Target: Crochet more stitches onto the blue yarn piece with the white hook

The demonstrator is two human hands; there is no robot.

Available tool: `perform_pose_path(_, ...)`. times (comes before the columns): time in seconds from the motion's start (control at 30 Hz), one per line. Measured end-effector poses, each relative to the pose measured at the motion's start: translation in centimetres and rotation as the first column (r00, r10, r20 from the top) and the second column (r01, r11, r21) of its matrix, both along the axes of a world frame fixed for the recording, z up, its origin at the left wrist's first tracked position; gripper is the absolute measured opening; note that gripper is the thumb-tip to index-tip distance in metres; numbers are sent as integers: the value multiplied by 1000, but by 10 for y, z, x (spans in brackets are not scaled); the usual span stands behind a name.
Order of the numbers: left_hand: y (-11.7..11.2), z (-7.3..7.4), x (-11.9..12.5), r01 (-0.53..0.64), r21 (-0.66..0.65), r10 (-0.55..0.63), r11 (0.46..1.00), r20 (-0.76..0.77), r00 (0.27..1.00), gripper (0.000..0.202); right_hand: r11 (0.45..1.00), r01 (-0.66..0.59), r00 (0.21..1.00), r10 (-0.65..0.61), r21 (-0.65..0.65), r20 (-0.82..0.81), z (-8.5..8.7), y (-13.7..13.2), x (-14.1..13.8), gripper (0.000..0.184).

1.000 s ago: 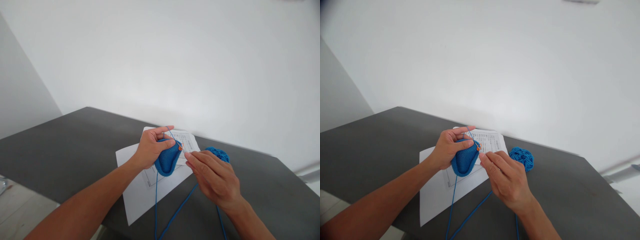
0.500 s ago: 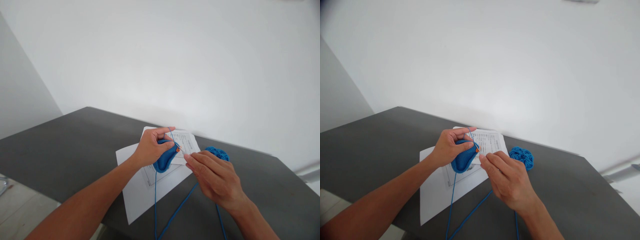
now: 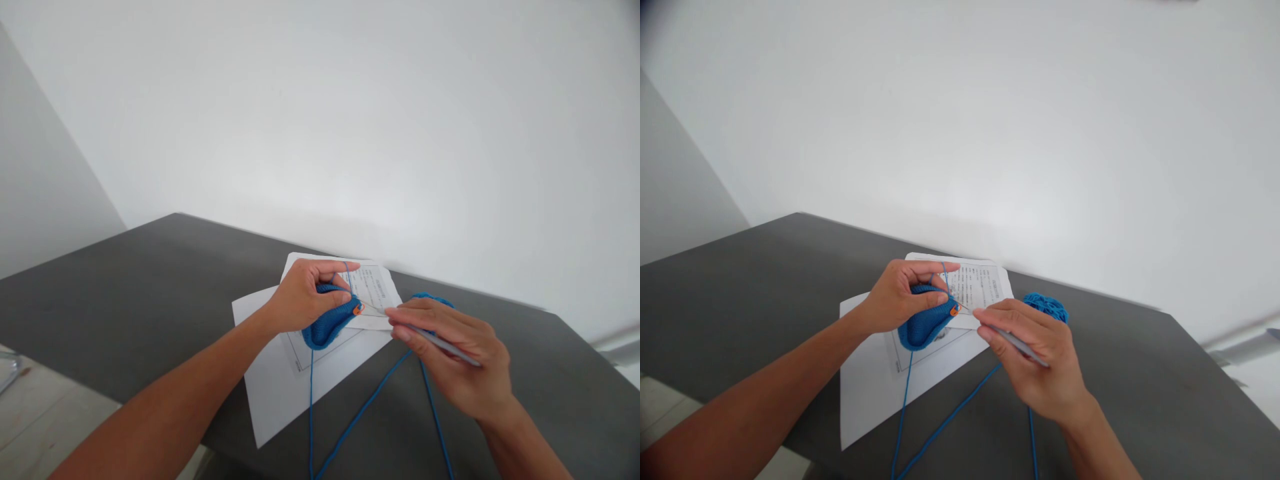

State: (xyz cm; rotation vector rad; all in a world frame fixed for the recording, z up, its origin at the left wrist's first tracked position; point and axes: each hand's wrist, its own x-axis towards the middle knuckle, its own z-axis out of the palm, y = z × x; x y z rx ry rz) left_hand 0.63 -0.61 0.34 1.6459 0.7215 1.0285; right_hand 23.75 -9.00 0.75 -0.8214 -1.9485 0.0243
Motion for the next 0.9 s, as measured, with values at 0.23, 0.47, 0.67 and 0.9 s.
perform_pose_path(0.23, 1, -2, 1, 22, -1, -22, 1000, 31, 999, 53, 856, -264, 763, -96, -444, -639, -14, 9, -10, 16)
perform_pose_path(0.47, -6, -4, 10, -89, -7, 89, 996, 99, 991, 57, 740, -531, 367, -238, -413, -899, -22, 15, -49, 24)
perform_pose_path(0.67, -12, -6, 19, -168, -92, 178, 982, 124, 976, 57, 887, -255, 559, -189, -385, -807, -37, 11, -62, 18)
perform_pose_path(0.9, -14, -11, 23, -194, -151, 220, 969, 182, 958, 57, 964, 66, 802, -205, -258, -561, -42, 8, -64, 17)
